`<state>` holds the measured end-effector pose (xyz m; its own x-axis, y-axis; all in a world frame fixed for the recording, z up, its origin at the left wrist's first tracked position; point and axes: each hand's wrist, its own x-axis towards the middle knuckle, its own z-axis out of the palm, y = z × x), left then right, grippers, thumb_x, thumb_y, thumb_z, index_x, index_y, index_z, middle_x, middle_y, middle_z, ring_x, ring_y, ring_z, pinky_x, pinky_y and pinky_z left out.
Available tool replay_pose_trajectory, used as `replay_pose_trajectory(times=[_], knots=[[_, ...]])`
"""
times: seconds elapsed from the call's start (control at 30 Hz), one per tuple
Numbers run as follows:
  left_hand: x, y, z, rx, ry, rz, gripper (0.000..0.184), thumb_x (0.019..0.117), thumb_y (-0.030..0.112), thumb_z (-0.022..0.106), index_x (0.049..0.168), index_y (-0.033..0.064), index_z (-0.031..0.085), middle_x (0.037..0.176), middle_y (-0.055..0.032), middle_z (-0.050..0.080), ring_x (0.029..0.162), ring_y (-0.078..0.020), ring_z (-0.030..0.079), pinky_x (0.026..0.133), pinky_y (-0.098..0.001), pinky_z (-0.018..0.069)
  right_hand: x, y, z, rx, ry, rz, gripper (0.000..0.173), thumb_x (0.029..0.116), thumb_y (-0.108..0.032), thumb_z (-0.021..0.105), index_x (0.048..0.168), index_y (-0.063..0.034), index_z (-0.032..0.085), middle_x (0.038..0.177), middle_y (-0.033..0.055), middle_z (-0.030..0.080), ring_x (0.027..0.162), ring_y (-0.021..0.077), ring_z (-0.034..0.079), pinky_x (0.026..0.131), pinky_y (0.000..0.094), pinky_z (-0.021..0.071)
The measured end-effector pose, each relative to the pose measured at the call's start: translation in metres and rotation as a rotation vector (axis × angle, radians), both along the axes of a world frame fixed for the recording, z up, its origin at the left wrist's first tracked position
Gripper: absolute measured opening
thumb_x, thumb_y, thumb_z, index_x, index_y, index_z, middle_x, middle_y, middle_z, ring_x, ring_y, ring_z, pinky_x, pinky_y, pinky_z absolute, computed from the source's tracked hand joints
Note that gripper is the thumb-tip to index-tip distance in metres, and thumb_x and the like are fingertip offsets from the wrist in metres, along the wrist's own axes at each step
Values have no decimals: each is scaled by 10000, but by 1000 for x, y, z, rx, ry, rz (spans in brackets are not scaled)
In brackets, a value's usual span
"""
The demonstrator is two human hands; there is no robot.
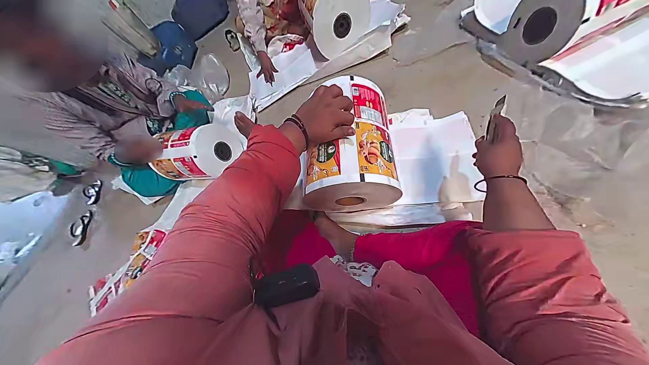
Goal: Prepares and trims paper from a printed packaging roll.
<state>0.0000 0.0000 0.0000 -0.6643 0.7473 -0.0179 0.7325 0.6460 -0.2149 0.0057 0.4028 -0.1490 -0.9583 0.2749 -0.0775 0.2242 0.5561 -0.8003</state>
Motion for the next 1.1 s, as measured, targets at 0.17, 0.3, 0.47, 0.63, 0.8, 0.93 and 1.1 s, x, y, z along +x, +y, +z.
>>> replay_pose_trajectory(times=[0.17, 0.3, 0.47, 0.63, 0.8, 0.93, 1.1], knots=[[-2, 8, -1, 7, -35, -14, 614, 1007, 605, 364, 838, 125, 707, 1234, -147, 645, 1271, -417, 521, 1045, -620, 394, 2, -4, 0, -33, 13, 62, 638, 980, -154, 568, 1584, -226, 375, 1320, 293, 598, 1011, 472, 673, 831, 688, 526], [6, 1, -13, 178, -83, 7, 567, 1020, 526, 372, 845, 117, 722, 1236, -169, 639, 1306, -422, 499, 1095, -644, 346, 5, -3, 2, -30, 24, 84, 634, 986, -168, 564, 1587, -234, 373, 1318, 296, 596, 1019, 480, 667, 833, 698, 517], [19, -4, -45, 582, -120, 94, 639, 1058, 506, 337, 878, 61, 759, 1334, -181, 622, 1449, -406, 375, 1203, -615, 239, 15, -15, 17, -139, -6, 115, 672, 1027, -185, 534, 1630, -227, 242, 1216, 262, 643, 816, 376, 704, 708, 589, 574], [24, -2, -57, 791, -68, 255, 519, 1070, 329, 352, 843, 50, 727, 1331, -152, 631, 1457, -386, 364, 1237, -558, 202, 49, -47, 62, -356, -69, 368, 327, 1058, -212, 523, 1360, -83, 526, 1065, 100, 717, 631, 165, 664, 541, 346, 558], [32, 8, -48, 757, -37, 469, 496, 1089, 363, 364, 948, 104, 763, 1489, -47, 547, 1527, -331, 273, 1215, -629, 181, 76, -94, 83, -84, 40, 668, 320, 1034, -193, 594, 1347, -132, 566, 1002, 121, 687, 805, 256, 645, 724, 506, 523], [35, 9, -46, 734, -45, 516, 502, 1095, 402, 341, 1021, 149, 767, 1545, 1, 503, 1549, -312, 237, 1217, -654, 138, 94, -120, 95, 181, 170, 621, 311, 1025, -242, 580, 1326, -172, 614, 1068, 139, 684, 1003, 341, 658, 861, 595, 516], [32, 5, -48, 814, -95, 515, 546, 1106, 424, 281, 1021, 151, 746, 1539, 0, 498, 1543, -306, 242, 1202, -670, 150, 110, -144, 115, 285, 167, 536, 384, 1016, -222, 593, 1386, -121, 573, 1143, 180, 677, 1084, 387, 649, 915, 598, 515]])
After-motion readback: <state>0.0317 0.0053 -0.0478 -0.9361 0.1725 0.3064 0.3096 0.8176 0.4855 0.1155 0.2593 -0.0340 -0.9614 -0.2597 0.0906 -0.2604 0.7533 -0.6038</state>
